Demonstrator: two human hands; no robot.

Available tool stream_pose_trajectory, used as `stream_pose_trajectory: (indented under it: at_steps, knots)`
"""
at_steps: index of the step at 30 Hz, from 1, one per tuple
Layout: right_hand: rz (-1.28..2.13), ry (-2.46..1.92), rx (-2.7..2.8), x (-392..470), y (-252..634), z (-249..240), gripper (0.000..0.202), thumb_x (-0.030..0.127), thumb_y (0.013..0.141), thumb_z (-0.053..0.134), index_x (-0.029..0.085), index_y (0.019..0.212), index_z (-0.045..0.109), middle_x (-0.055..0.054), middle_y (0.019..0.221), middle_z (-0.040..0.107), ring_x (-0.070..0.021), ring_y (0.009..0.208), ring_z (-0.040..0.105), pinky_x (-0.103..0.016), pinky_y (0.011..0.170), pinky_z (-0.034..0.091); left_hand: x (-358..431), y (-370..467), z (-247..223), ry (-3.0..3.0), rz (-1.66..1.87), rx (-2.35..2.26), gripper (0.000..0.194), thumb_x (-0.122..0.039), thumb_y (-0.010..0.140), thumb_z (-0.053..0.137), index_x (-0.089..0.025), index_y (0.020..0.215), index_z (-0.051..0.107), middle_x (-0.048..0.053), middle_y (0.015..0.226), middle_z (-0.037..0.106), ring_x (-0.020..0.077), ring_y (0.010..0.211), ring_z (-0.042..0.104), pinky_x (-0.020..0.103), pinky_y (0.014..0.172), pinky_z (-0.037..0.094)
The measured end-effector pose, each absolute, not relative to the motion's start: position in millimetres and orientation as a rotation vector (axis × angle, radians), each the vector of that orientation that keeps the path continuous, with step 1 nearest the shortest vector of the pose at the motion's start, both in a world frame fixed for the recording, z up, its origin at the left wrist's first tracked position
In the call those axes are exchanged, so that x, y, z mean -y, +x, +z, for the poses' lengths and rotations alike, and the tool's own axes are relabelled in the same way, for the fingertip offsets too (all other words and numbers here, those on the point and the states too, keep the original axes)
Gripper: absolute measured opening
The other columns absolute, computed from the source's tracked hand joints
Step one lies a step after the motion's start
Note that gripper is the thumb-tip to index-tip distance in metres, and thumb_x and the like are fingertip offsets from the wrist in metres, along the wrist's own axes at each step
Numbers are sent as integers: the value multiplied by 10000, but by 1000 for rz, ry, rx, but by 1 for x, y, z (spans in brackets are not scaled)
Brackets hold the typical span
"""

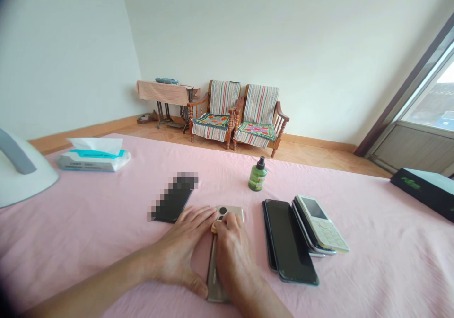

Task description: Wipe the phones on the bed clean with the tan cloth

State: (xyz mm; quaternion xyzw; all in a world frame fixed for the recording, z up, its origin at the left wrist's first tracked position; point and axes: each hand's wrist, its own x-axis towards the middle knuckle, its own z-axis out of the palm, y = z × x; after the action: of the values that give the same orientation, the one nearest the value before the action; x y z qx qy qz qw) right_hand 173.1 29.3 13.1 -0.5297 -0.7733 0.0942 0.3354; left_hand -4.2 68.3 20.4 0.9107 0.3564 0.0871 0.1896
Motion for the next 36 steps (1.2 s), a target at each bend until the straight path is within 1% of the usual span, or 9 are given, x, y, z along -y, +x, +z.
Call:
stream_pose_trajectory:
  at_steps: [2,6,10,16,20,25,30,33,36]
  knots:
    - [253,-1401,2032,-29,173,13,273,-5,854,419,165,810,629,-60,836,522,-172,764,506,-311,714,463,-68,-4,20,2557,247,-1002,1253,-769,477,679,-172,1471,204,155,1530,226,378,1395,171,578,1136,66]
    - [336,-1427,2042,-28,174,14,285,-9,857,395,154,775,615,-65,826,517,-166,737,505,-303,689,469,-68,-4,21,2550,243,-985,1265,-770,477,677,-166,1475,186,157,1536,205,378,1397,168,582,1135,58]
    - [275,-1410,2049,-30,173,15,270,-14,848,420,154,811,628,-72,847,535,-185,779,512,-315,700,464,-67,-4,22,2539,261,-1008,1248,-762,472,689,-171,1465,219,153,1528,231,388,1391,182,578,1137,66]
    - [346,-1444,2031,-29,175,16,307,-41,839,402,156,749,620,-62,821,526,-168,758,518,-292,714,464,-67,-3,21,2542,249,-991,1247,-755,483,686,-176,1471,193,159,1536,204,381,1396,172,585,1129,59]
    - [276,-1444,2044,-30,173,16,280,-25,839,431,157,797,641,-69,840,542,-180,785,522,-294,716,464,-66,-2,24,2539,245,-1017,1231,-751,486,687,-161,1462,224,162,1525,235,376,1394,181,578,1133,64]
    - [368,-1452,2042,-30,175,19,302,-38,837,412,155,744,626,-61,811,528,-161,733,527,-276,703,470,-66,-2,24,2533,238,-1012,1271,-747,467,700,-132,1465,210,175,1531,207,389,1395,168,587,1133,55]
    - [339,-1433,2058,-33,172,16,273,-1,860,432,151,821,655,-76,863,549,-184,817,534,-294,733,463,-65,-2,25,2558,225,-1028,1238,-753,486,684,-143,1462,228,167,1523,238,374,1393,184,583,1131,84]
    - [372,-1435,2057,-30,178,17,290,-5,851,421,156,804,658,-69,861,549,-174,800,542,-286,721,458,-66,-3,22,2569,204,-1027,1249,-765,496,670,-146,1471,196,173,1536,194,377,1399,160,587,1129,70]
    - [395,-1464,2028,-25,195,22,301,-3,831,428,164,729,656,-46,809,548,-158,751,554,-273,695,446,-68,-4,19,2584,202,-1008,1257,-776,509,656,-150,1480,159,176,1545,151,378,1404,141,585,1130,56]
